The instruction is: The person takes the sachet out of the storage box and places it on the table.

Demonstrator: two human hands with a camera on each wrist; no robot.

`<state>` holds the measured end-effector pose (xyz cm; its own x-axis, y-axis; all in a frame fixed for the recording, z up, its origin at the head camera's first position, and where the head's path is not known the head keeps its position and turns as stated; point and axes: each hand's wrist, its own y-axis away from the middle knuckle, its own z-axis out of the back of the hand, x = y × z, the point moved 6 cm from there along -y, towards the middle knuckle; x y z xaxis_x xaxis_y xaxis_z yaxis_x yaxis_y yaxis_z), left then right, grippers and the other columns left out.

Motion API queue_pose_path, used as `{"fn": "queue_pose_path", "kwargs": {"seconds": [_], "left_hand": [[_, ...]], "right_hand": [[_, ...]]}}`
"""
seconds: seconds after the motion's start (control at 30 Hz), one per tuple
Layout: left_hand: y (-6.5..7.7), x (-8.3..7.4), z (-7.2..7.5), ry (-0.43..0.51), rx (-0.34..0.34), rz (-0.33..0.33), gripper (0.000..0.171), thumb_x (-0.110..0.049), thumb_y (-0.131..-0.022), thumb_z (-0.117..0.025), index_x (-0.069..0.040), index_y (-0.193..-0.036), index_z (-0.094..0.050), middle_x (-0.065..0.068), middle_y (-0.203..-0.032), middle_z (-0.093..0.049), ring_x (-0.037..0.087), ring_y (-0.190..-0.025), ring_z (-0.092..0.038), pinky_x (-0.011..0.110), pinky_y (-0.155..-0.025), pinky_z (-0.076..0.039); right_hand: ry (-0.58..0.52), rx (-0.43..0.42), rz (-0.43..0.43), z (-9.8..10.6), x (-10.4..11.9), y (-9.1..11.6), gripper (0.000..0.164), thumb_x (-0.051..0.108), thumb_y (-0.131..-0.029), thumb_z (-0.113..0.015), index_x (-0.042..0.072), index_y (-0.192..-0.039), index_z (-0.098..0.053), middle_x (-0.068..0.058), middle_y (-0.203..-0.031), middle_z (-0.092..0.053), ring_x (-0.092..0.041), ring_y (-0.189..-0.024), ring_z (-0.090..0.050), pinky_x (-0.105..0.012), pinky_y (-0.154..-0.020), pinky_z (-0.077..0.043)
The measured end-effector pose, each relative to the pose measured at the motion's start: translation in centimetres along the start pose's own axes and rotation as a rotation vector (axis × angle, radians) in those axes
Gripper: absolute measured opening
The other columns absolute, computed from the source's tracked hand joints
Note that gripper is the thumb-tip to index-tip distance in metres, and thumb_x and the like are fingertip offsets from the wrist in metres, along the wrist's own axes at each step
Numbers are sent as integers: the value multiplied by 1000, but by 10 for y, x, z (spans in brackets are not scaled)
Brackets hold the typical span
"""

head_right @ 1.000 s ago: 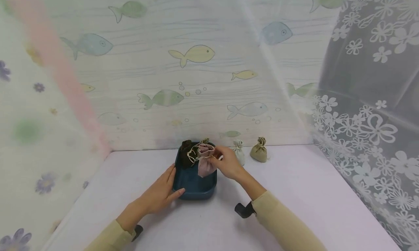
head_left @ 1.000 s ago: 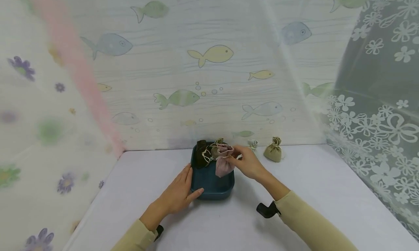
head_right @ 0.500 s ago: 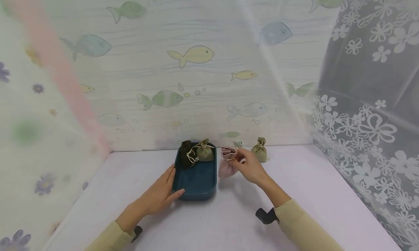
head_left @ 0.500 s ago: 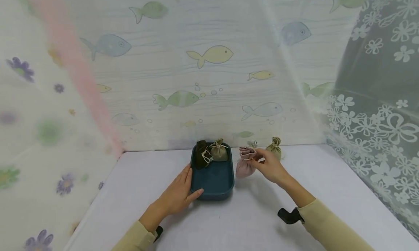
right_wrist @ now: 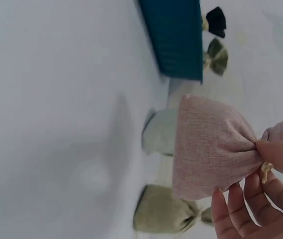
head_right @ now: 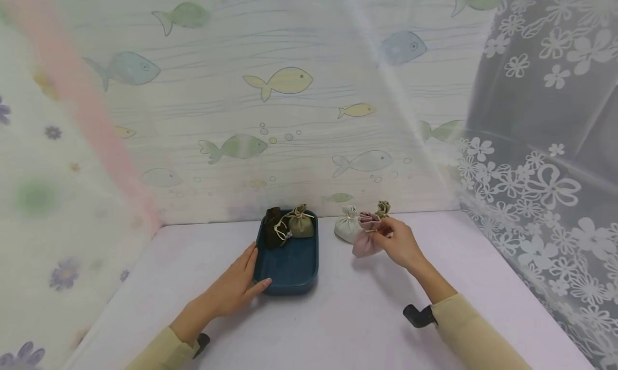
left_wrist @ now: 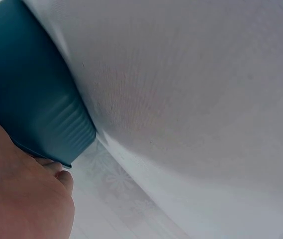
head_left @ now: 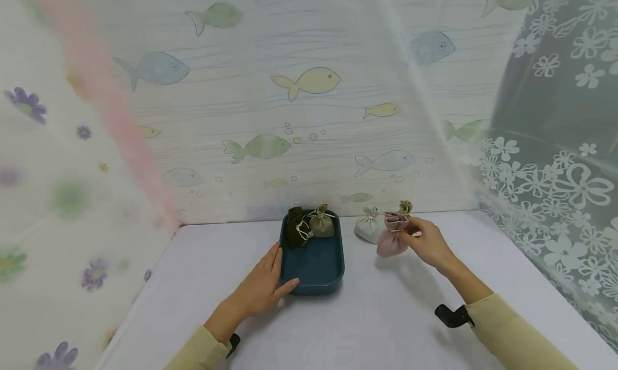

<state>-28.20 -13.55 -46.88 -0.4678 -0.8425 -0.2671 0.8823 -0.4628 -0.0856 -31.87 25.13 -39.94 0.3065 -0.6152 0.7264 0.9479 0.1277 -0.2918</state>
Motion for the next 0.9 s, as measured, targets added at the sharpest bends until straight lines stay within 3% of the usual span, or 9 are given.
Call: {"fn": "queue_pose_path", "kwargs": {"seconds": [0.33, 0.7, 0.9], "left_hand": [[0, -2, 1, -6, 6, -7, 100, -71, -103, -32, 8, -161, -10, 22, -170, -2, 34, -157, -9, 50, -125, -20], [0, -3, 4, 6, -21, -26, 98, -67, -104, -37, 9, -160, -15, 24, -169, -7, 36, -156, -14, 52, -123, -23], [0, -3, 2, -8, -2, -13, 99, -70, -103, -33, 8, -160, -12, 23, -170, -5, 34, -157, -12, 49, -124, -21]], "right_hand": [[44, -44, -92, 9, -40, -4, 18, 11, -100, -64, -6, -106, -66, -18, -100, -67, -30, -95, -60, -30, -67, -49], [36, -34, -182, 4, -52, -8, 27, 13, -99, -64, -10, -113, -64, -18, -98, -66, -25, -89, -58, -27, -65, -48], [44, -26, -222, -2, -59, -9, 28, 15, -98, -66, -11, -110, -64, -15, -93, -67, -20, -83, -57, -29, -67, -46]]}}
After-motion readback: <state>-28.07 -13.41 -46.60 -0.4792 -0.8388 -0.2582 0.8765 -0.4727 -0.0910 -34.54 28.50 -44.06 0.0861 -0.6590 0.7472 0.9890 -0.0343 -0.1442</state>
